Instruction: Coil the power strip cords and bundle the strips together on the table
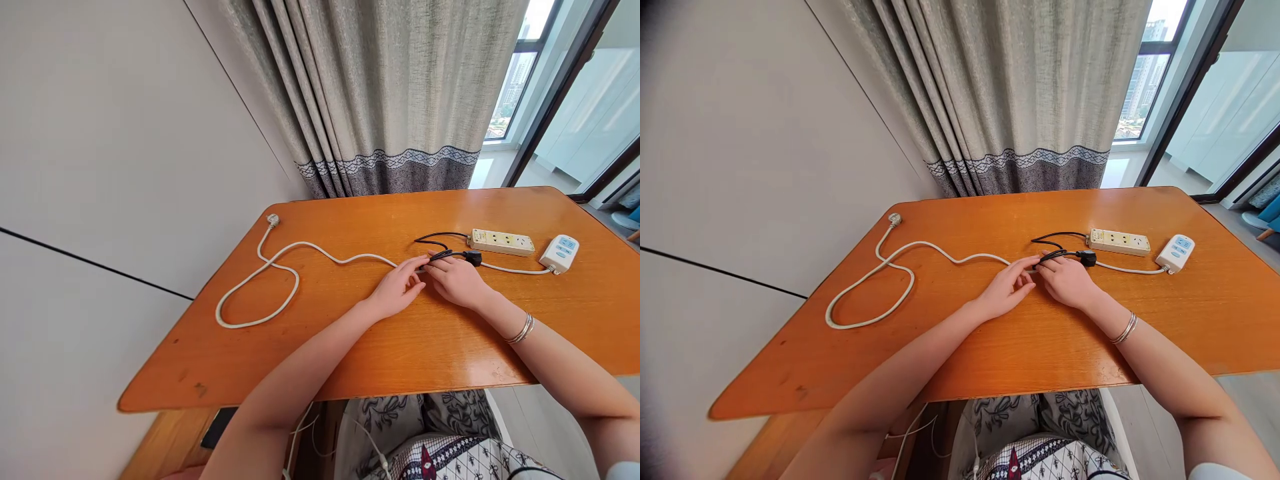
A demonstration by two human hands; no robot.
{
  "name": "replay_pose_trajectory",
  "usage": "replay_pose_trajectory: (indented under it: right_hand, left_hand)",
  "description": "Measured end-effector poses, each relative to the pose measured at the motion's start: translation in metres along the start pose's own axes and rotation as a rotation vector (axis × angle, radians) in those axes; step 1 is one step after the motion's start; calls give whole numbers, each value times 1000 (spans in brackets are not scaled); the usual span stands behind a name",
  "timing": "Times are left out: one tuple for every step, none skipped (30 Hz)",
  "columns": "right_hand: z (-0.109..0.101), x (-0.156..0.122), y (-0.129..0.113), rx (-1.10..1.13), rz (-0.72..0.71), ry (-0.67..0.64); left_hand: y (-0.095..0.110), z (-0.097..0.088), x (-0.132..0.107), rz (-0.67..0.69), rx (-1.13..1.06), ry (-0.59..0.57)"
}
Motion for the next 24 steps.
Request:
replay_pose_trajectory:
  right_hand:
    - [2,0,-4,-15,-30,7]
    - [4,0,-7,-24,-56,6]
    - [5,0,-9,-23,-80,3]
    - [6,0,-12,-10,-105,-1]
    - [5,-1,-13,20,-130,0]
    - [3,-3,-14,65,-157,9]
    - [-1,-4,-15,122,-183,28]
    - [-7,-6,-13,182,-201,61]
    - [-14,-8,-8,239,-202,103]
    - [-21,-10,1,285,-178,150]
    - [-29,-11,14,308,-117,205]
    - [-37,-11,32,308,-19,258]
    - [-43,-13,53,277,110,303]
    - [-49,-16,77,221,260,346]
    - [-53,-20,100,150,392,352]
    - [-52,-23,119,82,464,308]
    - [-49,-25,136,19,504,241]
    - [-43,-29,153,-45,559,162]
    - [-36,-35,170,-103,628,83]
    - [-28,-40,184,-144,682,2]
    - [-20,-45,195,-172,722,-68]
    - [-13,-50,203,-189,751,-120]
    - [-7,-52,208,-199,764,-150]
    - [-4,-54,210,-206,766,-156]
  left_hand:
    - [0,2,2,-12,-6,19]
    - [0,3,4,-26,-1,48]
    - [-2,2,5,-38,15,82]
    - [-3,0,6,-47,37,118]
    - [-5,-2,6,-55,59,152]
    - [-6,-6,5,-62,78,181]
    - [-8,-9,5,-72,94,207]
    - [-11,-13,4,-86,105,232]
    - [-13,-16,3,-102,111,254]
    - [-15,-20,2,-123,113,272]
    - [-17,-22,1,-145,112,288]
    - [-19,-25,0,-168,110,303]
    - [-20,-27,-2,-191,107,314]
    - [-22,-28,-2,-212,103,320]
    - [-23,-29,-3,-231,99,324]
    - [-24,-30,-3,-247,95,328]
    - [-26,-30,-4,-260,93,333]
    - [-27,-31,-4,-270,92,341]
    - [-28,-33,-4,-277,92,353]
    - [-30,-34,-4,-281,92,367]
    - [-31,-36,-5,-283,94,383]
    - [-32,-38,-5,-282,97,400]
    - [-33,-40,-6,-277,101,417]
    - [-34,-43,-7,-268,106,436]
Point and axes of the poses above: each hand's wrist, its own x-axis towards the middle knuckle, its own z-axis out of the palm, y = z × x, the point moved 8 cm from there along x, towards the middle knuckle, and after that the axes turned 9 degrees about z, right-handed, at the moved point
